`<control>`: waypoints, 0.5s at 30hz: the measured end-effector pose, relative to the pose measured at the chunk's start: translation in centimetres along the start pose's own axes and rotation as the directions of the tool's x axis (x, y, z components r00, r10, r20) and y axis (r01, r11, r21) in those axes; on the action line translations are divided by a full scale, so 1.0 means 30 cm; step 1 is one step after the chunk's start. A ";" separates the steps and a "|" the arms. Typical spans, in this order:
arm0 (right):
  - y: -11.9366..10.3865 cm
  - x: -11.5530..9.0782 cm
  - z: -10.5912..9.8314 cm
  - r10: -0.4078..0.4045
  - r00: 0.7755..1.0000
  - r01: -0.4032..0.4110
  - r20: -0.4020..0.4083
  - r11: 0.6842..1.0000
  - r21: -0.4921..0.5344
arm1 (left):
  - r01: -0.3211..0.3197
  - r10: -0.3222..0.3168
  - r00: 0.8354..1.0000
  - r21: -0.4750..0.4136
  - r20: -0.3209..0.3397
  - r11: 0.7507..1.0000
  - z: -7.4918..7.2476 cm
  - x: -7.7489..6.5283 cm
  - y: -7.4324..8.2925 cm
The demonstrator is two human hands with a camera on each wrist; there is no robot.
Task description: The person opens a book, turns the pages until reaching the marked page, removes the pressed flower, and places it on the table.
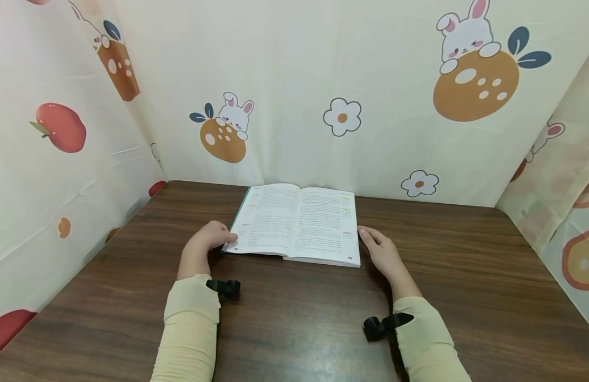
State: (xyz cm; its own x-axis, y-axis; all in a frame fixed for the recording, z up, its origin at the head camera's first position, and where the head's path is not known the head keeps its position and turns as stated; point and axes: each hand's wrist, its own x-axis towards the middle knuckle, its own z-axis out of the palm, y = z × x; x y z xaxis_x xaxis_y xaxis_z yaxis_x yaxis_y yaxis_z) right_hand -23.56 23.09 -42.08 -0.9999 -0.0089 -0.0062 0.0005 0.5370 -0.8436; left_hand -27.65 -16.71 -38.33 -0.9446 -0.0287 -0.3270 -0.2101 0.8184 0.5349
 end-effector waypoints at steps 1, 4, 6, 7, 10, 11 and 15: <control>0.001 0.002 -0.002 0.000 1.000 0.000 0.000 1.000 0.000 | -0.001 0.002 1.000 0.024 -0.020 1.000 0.005 -0.001 0.016; 0.003 0.006 -0.005 0.005 1.000 -0.005 -0.002 1.000 0.000 | -0.086 0.102 0.989 0.141 -0.110 0.986 0.033 -0.003 0.093; 0.005 0.009 -0.007 0.008 1.000 -0.008 0.000 1.000 0.000 | -0.195 0.228 0.963 0.211 -0.145 0.958 0.064 -0.005 0.162; 0.006 0.011 -0.007 0.008 1.000 -0.008 0.002 1.000 -0.001 | -0.258 0.298 0.944 0.248 -0.141 0.934 0.083 -0.007 0.197; 0.009 0.016 -0.005 0.001 1.000 0.000 0.007 1.000 -0.004 | -0.425 0.461 0.887 0.325 -0.037 0.845 0.139 -0.018 0.285; 0.010 0.019 -0.004 -0.002 1.000 0.002 0.009 1.000 -0.006 | -0.454 0.480 0.877 0.330 0.003 0.828 0.156 -0.023 0.305; 0.015 0.029 -0.005 -0.009 1.000 0.009 0.009 1.000 -0.014 | -0.451 0.459 0.885 0.378 0.075 0.808 0.205 -0.027 0.339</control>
State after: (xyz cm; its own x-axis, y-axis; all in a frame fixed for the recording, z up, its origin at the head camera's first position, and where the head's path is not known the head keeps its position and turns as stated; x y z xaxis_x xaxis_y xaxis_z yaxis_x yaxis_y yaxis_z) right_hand -24.42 23.44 -42.39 -0.9998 -0.0209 -0.0032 -0.0088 0.5489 -0.8358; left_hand -27.46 -4.84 -37.42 -0.9136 0.3935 -0.1025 0.3519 0.8914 0.2856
